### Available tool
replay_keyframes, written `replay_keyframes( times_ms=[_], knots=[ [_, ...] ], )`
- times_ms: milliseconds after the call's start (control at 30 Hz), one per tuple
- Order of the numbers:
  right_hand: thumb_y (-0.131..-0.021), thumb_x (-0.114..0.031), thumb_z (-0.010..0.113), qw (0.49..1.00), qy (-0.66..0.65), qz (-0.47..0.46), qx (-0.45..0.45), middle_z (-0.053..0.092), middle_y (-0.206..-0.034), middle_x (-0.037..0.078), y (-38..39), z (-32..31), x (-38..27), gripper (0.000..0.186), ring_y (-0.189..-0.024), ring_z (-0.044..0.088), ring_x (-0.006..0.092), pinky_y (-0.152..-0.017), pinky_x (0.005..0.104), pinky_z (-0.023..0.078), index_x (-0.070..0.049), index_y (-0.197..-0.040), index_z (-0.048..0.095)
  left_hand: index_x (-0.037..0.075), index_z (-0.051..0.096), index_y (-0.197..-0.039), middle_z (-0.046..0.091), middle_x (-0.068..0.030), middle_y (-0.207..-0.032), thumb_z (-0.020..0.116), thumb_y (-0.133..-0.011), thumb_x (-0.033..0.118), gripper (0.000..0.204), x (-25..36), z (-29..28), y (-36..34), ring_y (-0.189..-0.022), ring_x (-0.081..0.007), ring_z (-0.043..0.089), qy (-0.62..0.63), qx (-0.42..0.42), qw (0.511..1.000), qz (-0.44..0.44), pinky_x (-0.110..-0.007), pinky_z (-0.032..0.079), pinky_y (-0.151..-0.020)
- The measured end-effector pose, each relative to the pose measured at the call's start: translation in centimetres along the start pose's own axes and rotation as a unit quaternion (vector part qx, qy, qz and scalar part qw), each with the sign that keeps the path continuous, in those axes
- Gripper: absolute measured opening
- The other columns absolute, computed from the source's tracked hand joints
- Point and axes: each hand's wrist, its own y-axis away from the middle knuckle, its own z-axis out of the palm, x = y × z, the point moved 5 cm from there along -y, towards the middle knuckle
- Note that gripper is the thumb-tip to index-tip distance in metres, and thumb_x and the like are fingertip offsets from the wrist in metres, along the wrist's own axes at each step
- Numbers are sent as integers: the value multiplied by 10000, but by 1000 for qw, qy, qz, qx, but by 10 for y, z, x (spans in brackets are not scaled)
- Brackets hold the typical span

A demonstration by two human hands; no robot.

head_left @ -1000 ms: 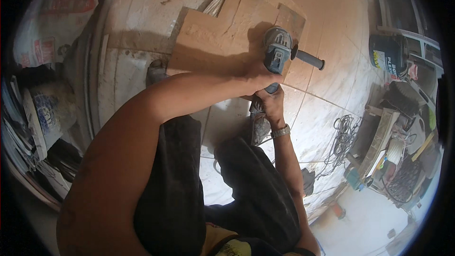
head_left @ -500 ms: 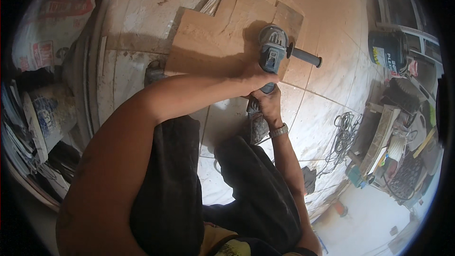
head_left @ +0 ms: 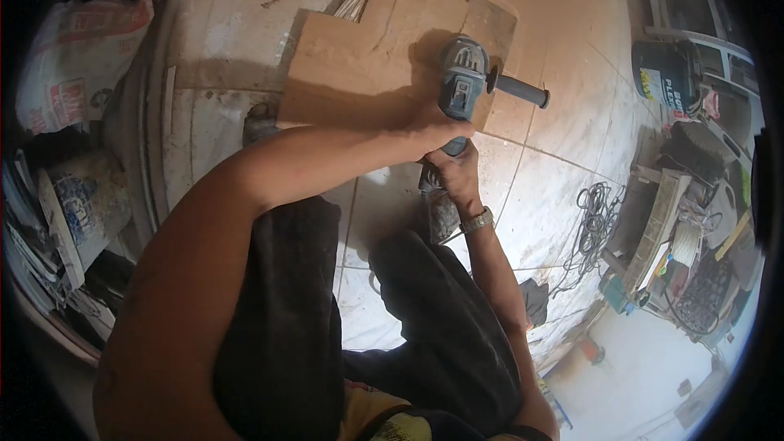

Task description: The person grinds and shapes a tile using an angle grinder, repositioning the tile by hand.

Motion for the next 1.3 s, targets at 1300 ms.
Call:
replay_keyframes(
  times_ms=[1300],
  knots=[
    [-850, -121, 868, 998, 53, -26, 6, 748, -1033, 85, -15, 15, 0, 466, -903, 715, 164, -811, 320, 591, 59, -1203, 623, 40, 704, -1077, 719, -78, -999, 844, -854, 197, 306, 19, -23, 19, -911, -189, 697, 29, 44, 999, -10, -363, 582, -821]
  ],
)
